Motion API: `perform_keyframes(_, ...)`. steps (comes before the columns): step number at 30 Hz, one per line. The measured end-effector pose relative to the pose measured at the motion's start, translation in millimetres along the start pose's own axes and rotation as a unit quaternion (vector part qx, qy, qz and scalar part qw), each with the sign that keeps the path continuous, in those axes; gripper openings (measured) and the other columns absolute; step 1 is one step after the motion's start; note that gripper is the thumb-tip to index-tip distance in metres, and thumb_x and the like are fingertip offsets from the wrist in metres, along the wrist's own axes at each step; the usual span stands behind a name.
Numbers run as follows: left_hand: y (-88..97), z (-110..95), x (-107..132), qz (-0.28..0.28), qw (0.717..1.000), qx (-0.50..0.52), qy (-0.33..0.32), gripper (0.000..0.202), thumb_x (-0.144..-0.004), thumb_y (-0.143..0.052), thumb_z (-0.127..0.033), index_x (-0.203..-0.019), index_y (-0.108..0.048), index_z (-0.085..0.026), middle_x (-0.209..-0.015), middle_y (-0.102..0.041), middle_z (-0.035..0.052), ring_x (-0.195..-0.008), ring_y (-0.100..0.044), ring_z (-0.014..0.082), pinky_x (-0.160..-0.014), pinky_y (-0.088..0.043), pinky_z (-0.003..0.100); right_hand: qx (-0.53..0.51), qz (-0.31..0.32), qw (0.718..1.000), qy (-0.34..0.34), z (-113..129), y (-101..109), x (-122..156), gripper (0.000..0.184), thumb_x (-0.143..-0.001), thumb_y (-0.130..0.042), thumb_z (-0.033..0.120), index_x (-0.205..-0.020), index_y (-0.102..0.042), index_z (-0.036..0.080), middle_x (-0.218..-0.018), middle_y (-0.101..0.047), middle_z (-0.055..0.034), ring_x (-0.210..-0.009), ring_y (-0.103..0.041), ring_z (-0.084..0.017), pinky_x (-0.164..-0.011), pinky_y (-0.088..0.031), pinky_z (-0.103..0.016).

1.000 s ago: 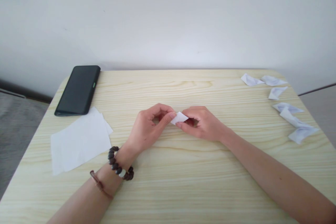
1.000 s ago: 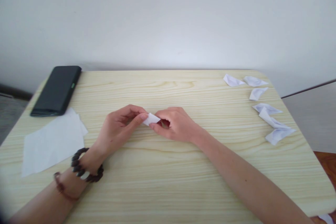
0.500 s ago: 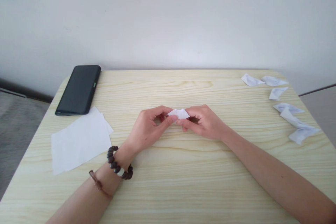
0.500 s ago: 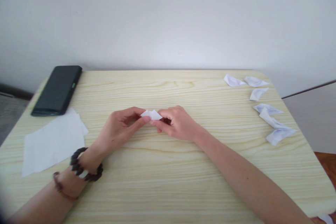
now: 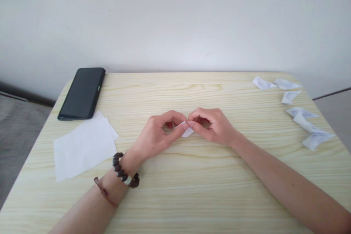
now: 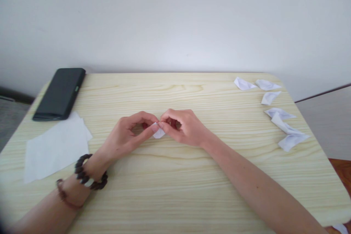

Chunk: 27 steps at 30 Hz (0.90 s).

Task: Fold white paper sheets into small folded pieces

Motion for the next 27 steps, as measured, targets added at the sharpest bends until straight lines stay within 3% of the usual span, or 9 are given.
perform_keyframes(6,1.3,7,-2,-0.022,0.999,0.034,0.02,0.018,-0.085,-0.062,-0.032,-0.084,-0.07,-0.016,-0.081,-0.072,0.0035,-0.074,-0.064,0.0153,-0.069,-0.051,0.026,0.036,-0.001,0.999,0.017,4,0,0,0.01,-0.089,-0.053,0.023,-0.082,-0.057,0.018,-0.064,-0.056,0.0036,-0.051,-0.045,-0.006,-0.049,-0.036,-0.018)
perform_keyframes(13,16.2,13,-1,-0.19,0.973,0.124,0.046,0.013,-0.081,-0.067,-0.031,-0.083,-0.07,-0.018,-0.087,-0.072,0.0021,-0.068,-0.063,0.0124,-0.051,-0.051,0.019,0.027,-0.122,0.991,-0.041,-4,10,3,0.009,-0.092,-0.053,0.028,-0.088,-0.056,0.02,-0.059,-0.055,0.0046,-0.048,-0.052,-0.007,-0.047,-0.04,-0.019)
perform_keyframes(16,19.5,12,0,-0.227,0.956,0.184,0.03,0.014,-0.081,-0.068,-0.03,-0.083,-0.067,-0.017,-0.099,-0.073,0.0045,-0.084,-0.068,0.0153,-0.062,-0.058,0.022,0.002,-0.178,0.982,-0.054,-8,15,6,0.011,-0.091,-0.057,0.031,-0.088,-0.058,0.02,-0.067,-0.064,0.0024,-0.05,-0.062,-0.008,-0.045,-0.043,-0.018)
perform_keyframes(20,21.2,13,0,-0.236,0.947,0.219,0.024,0.018,-0.084,-0.065,-0.034,-0.084,-0.062,-0.016,-0.1,-0.074,0.0066,-0.09,-0.069,0.0162,-0.079,-0.059,0.028,-0.057,-0.222,0.97,-0.079,-12,16,9,0.014,-0.09,-0.058,0.035,-0.09,-0.058,0.021,-0.088,-0.074,-0.0026,-0.057,-0.07,-0.011,-0.049,-0.052,-0.019)
perform_keyframes(27,17.0,9,-1,-0.172,0.954,0.245,0.001,0.02,-0.089,-0.06,-0.036,-0.087,-0.054,-0.017,-0.099,-0.074,0.0088,-0.097,-0.069,0.0183,-0.085,-0.057,0.031,-0.059,-0.235,0.969,-0.051,-7,18,11,0.008,-0.09,-0.059,0.029,-0.091,-0.056,0.022,-0.087,-0.076,-0.0028,-0.07,-0.074,-0.016,-0.06,-0.058,-0.023)
Point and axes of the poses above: each hand's wrist, its own x-axis away from the middle knuckle, its own y-axis out of the back of the hand, z = x × y, the point moved 6 cm from there along -x, towards the middle knuckle
